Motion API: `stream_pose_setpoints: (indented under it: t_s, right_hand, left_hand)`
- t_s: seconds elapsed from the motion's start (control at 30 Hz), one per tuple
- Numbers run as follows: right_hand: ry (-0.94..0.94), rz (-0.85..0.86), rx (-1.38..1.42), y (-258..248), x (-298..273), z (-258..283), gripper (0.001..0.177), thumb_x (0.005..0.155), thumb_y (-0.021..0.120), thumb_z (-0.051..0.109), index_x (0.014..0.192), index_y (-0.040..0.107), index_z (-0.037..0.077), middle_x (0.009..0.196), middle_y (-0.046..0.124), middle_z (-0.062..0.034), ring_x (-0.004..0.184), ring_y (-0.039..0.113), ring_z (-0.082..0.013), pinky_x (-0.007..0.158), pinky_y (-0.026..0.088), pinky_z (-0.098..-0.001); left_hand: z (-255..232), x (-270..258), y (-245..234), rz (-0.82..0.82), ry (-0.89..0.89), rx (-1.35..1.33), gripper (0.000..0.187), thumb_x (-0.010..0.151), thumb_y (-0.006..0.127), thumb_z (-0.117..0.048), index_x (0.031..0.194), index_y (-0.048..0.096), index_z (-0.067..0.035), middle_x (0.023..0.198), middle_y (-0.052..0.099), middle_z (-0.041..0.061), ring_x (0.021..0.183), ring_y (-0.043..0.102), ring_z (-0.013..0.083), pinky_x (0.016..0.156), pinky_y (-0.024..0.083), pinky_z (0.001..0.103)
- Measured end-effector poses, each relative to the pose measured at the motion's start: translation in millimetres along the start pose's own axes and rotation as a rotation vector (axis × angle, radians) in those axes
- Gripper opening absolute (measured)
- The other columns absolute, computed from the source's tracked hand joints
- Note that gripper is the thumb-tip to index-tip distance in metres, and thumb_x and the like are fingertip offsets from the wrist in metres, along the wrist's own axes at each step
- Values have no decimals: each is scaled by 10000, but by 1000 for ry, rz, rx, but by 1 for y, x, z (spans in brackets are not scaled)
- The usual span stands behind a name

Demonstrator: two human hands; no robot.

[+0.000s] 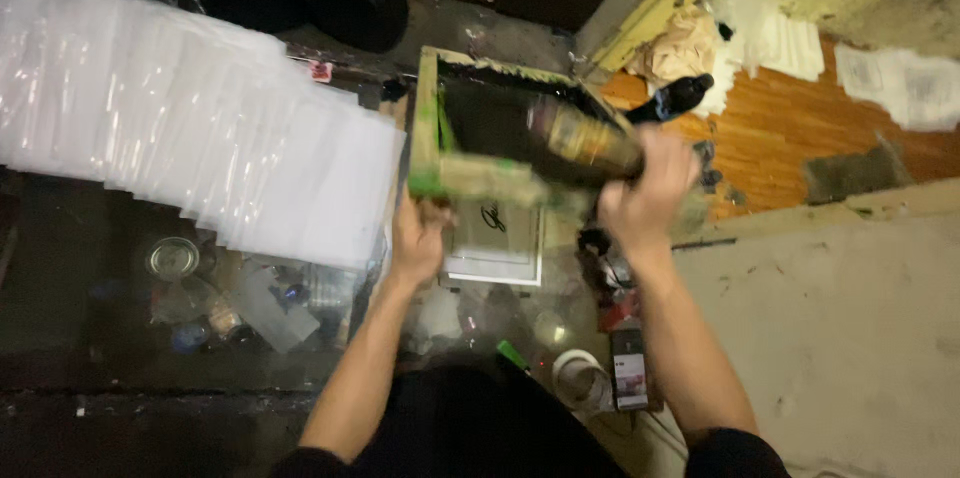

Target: The person performs screen printing by placing a white sheet under a screen frame, using a squeegee to pull ink across the screen, and then lifting the sheet to reveal the printed design. The person repeats this process multiple times, stacking the printed sheets on the table.

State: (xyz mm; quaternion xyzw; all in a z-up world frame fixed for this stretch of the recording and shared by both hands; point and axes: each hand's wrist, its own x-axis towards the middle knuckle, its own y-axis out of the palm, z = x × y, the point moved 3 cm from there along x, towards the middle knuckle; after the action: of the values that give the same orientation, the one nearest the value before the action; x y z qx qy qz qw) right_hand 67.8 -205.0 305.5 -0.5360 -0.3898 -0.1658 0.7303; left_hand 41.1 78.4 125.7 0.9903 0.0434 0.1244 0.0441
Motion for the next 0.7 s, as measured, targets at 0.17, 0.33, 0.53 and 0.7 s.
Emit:
stream_pose_setpoints:
  t_s: [0.17,0.33,0.53,0.7]
  right_hand:
    - [25,-66,-24,18,75,-31,545,729,585,73,1270,648,54,1104,658,-153,1051,610,-326,870,394,-427]
    - [33,-30,25,16,120,-33,554,705,552,117,1251,620,51,1097,613,-153,1022,572,-345,826,384,-437]
    - [-47,15,93,20,143,-55,598,713,657,92,1303,619,2,1195,649,-218,1100,612,-460,860,456,-544]
    - [-151,24,105,33,151,-75,450,873,725,131,1266,626,-65,1108,635,-267,945,559,-465,808,417,-557]
  left_hand:
    - [123,-31,5,-186,-304,729,336,1080,579,-340,1232,614,-42,1168,670,250,1089,657,469,895,516,567]
    - [166,-97,36,-358,-309,1112,361,1066,702,-391,1147,589,-59,1243,544,188,1101,603,429,838,547,594]
    - [182,-128,-33,-293,-597,762,333,1113,567,-403,1138,600,-73,1160,655,215,1079,663,526,926,488,655]
    - [142,-241,-224,-654,-636,869,198,1086,734,-337,1022,681,-158,926,787,102,892,748,416,812,529,496]
